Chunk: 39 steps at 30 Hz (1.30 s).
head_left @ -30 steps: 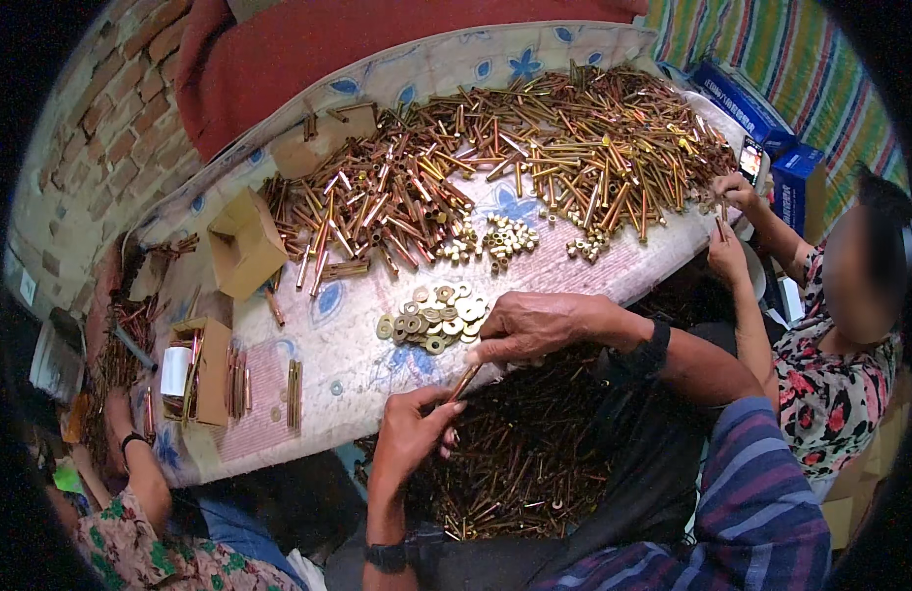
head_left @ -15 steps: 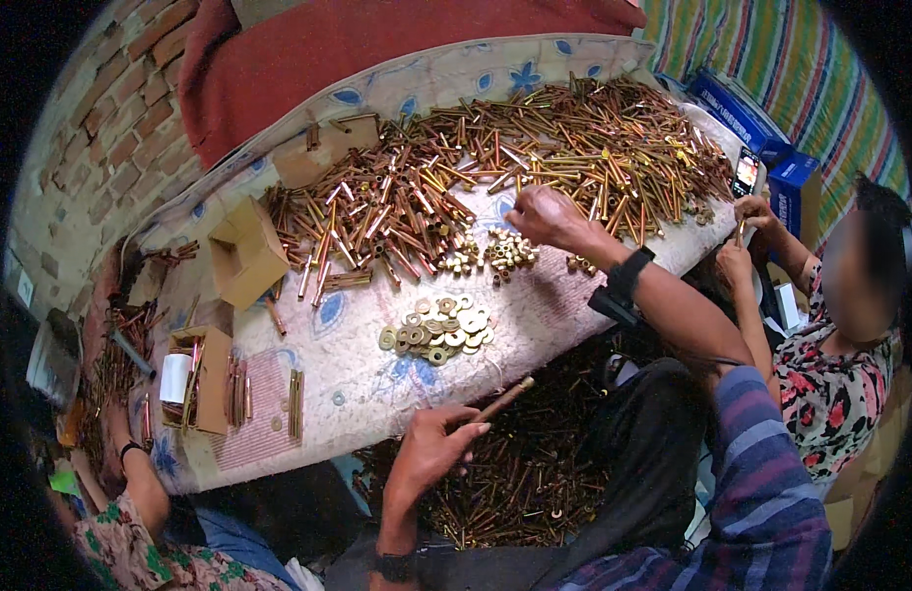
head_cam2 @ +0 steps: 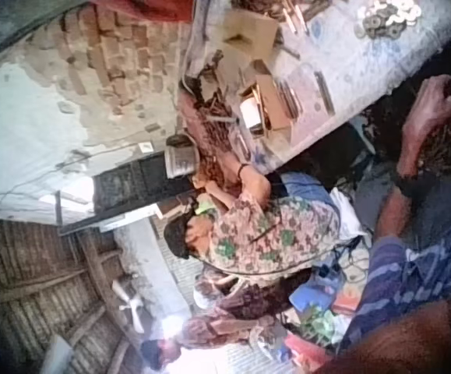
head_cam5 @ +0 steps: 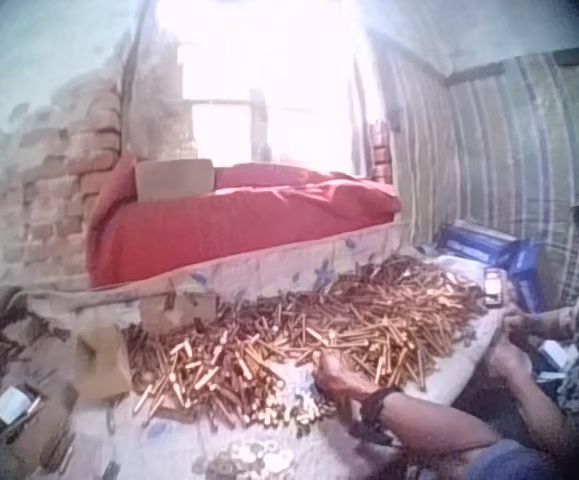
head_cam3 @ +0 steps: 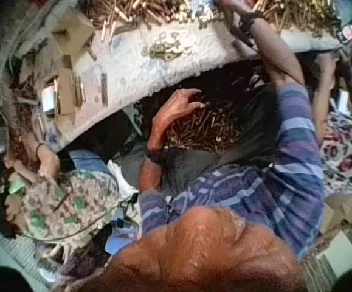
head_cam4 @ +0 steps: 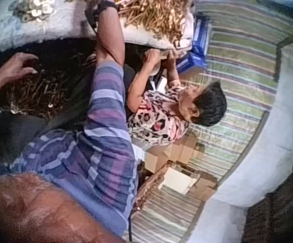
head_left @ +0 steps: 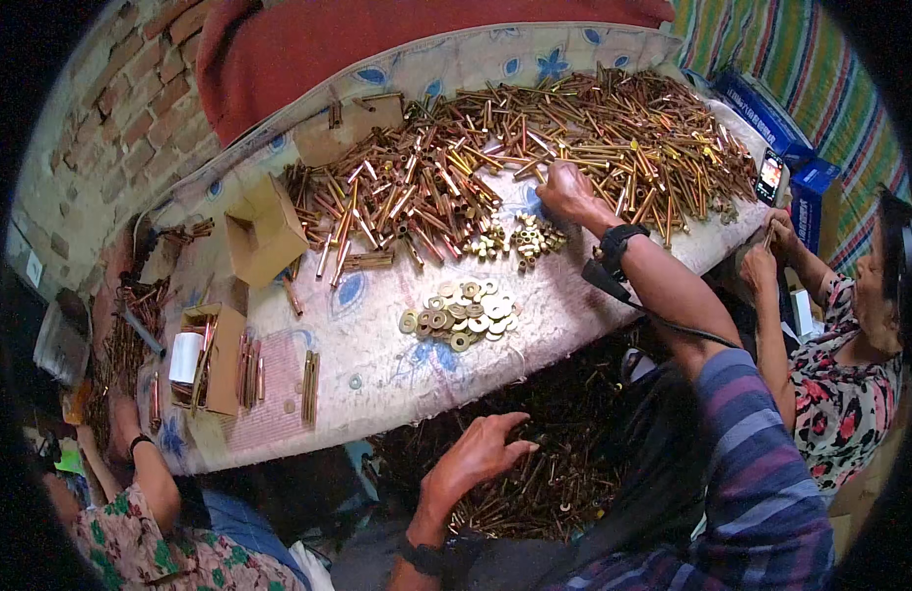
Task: Manually assembling metal rods with washers and connectors into sets.
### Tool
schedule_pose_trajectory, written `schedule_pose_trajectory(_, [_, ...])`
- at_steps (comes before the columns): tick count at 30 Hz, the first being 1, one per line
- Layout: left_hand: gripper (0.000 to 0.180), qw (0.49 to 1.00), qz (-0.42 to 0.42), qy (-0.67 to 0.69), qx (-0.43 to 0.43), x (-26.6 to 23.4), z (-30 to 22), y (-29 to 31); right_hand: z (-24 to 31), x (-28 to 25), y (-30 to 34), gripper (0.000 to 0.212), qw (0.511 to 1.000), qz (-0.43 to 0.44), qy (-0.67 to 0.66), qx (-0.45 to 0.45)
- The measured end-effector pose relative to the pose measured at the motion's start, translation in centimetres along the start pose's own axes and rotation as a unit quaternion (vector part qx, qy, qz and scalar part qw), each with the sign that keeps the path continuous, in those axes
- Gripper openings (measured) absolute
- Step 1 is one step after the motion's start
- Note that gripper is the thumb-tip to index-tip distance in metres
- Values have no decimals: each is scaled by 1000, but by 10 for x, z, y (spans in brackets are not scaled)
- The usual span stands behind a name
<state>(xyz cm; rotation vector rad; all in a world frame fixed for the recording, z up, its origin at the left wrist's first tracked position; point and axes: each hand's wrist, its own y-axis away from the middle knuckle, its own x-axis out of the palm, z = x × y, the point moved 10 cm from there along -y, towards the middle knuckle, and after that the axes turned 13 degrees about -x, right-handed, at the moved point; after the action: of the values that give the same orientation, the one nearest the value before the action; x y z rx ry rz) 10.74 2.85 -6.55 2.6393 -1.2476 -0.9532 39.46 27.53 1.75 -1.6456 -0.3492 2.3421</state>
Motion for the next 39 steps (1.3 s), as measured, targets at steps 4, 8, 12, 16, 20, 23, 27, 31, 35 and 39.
schedule_pose_trajectory(4, [48,999,-5,17,-52,-19,-2,0,-7,-9,14,38,992,28,-109,52])
schedule_pose_trajectory(8, [41,993,-104,52,-35,-50,-1,10,21,-23,45,40,968,60,-244,17])
schedule_pose_trajectory(12, [35,966,-154,160,-132,-75,4,12,40,-25,83,30,946,157,-280,39])
schedule_pose_trajectory(16, [44,941,-239,195,-140,-95,15,20,122,-23,135,24,876,269,-398,38])
schedule_pose_trajectory(20, [50,938,-264,193,-113,-104,6,25,172,-12,168,26,828,390,-400,-52])
schedule_pose_trajectory(23, [41,948,-272,153,-60,-102,10,24,199,-11,177,31,810,430,-386,-104])
schedule_pose_trajectory(27, [23,958,-255,111,-73,-102,10,26,190,5,155,42,823,409,-381,-100])
schedule_pose_trajectory(31, [23,952,-230,159,-120,-98,15,22,171,25,119,41,889,293,-330,-122])
schedule_pose_trajectory(35, [23,938,-224,210,-161,-99,28,24,182,27,103,34,947,180,-129,-232])
schedule_pose_trajectory(39, [25,927,-230,248,-164,-100,27,24,174,39,100,26,949,163,-91,-255])
